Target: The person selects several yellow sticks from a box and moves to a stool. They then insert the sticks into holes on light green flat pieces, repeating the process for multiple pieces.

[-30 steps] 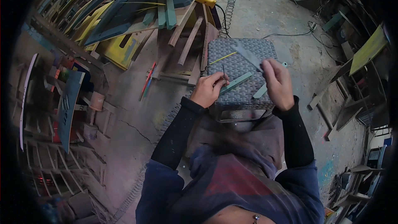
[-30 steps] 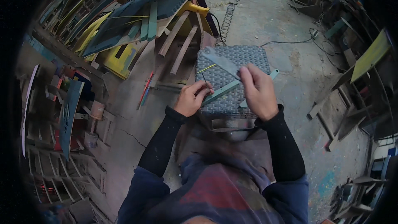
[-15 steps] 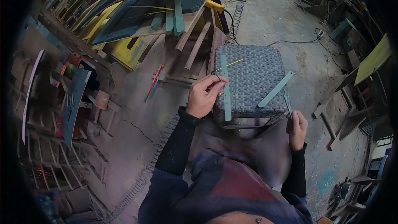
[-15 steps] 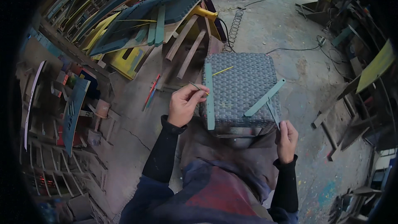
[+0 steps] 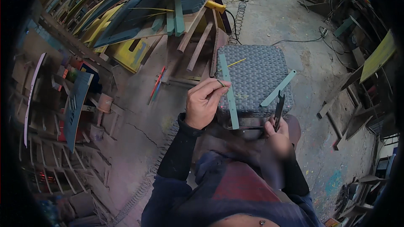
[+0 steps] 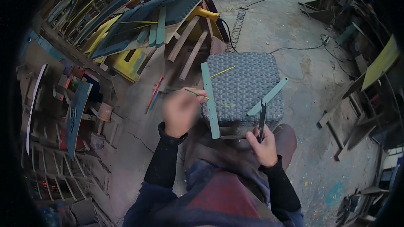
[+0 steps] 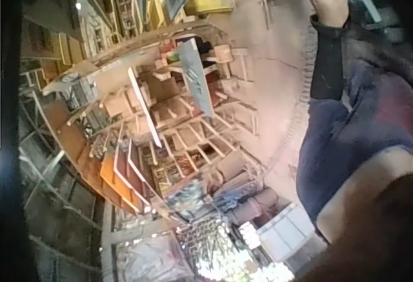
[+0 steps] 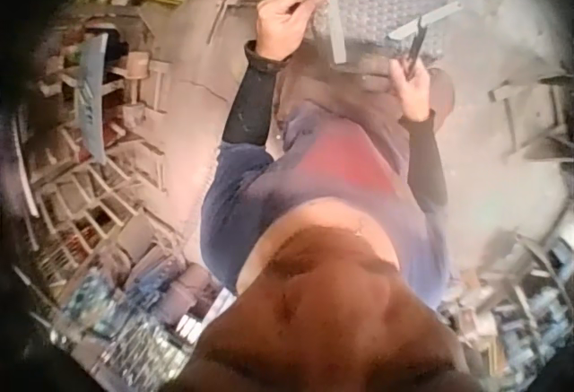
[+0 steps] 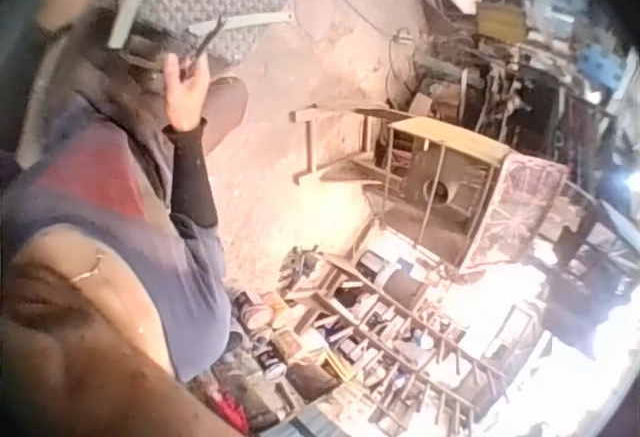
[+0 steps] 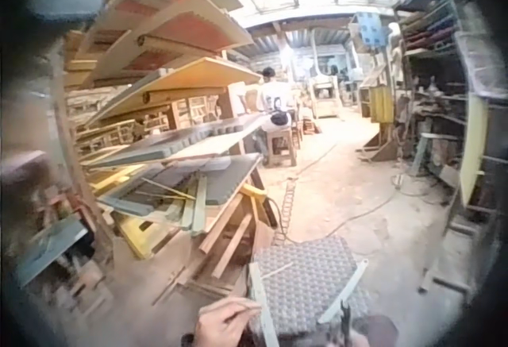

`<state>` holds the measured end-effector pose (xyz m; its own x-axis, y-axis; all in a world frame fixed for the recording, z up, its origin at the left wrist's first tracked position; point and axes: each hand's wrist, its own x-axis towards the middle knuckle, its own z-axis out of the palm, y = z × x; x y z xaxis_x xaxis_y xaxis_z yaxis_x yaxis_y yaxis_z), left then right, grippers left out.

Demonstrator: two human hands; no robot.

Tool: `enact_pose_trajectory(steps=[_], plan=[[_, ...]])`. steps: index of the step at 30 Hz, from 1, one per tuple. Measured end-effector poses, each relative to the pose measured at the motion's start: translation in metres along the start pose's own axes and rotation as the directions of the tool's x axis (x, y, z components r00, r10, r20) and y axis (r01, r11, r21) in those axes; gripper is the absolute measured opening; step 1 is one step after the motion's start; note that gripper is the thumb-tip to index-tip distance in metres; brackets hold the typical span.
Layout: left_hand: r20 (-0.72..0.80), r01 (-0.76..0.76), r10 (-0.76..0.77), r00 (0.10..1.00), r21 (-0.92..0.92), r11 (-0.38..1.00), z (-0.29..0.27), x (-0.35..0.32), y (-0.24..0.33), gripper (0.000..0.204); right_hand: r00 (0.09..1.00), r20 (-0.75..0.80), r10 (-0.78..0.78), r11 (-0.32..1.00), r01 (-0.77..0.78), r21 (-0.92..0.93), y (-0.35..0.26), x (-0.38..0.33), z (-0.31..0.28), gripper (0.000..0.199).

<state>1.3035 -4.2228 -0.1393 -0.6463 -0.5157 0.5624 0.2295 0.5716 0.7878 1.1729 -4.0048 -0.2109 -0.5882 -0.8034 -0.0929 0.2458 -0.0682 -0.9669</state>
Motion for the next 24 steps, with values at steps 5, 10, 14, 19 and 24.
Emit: enact_pose_trajectory(steps=[5,10,14,19,24], plan=[[-0.097,0.055,-0.077,0.992,-0.215,0.975,0.018,-0.016,0.011,0.011,0.956,0.268,0.120,0.932,-0.202,0.303,0.002,0.001,0.031,0.022],[-0.135,0.078,-0.162,0.977,-0.484,0.871,0.034,-0.033,0.005,0.015,0.973,0.232,-0.012,0.882,-0.099,0.461,0.006,0.001,0.047,0.030],[0.066,0.396,-0.396,0.916,-0.318,0.862,0.037,-0.049,0.008,0.027,0.987,0.128,-0.093,0.957,0.053,0.287,0.000,0.006,0.049,0.034],[0.197,0.522,-0.521,0.831,0.048,0.852,0.029,-0.051,0.018,0.022,0.985,0.121,-0.125,0.992,0.121,0.039,-0.004,0.011,0.051,0.034],[-0.015,0.388,-0.388,0.922,0.084,0.918,0.017,-0.036,-0.014,0.029,0.989,0.104,-0.108,0.992,0.100,0.076,0.006,0.004,0.048,0.033]])
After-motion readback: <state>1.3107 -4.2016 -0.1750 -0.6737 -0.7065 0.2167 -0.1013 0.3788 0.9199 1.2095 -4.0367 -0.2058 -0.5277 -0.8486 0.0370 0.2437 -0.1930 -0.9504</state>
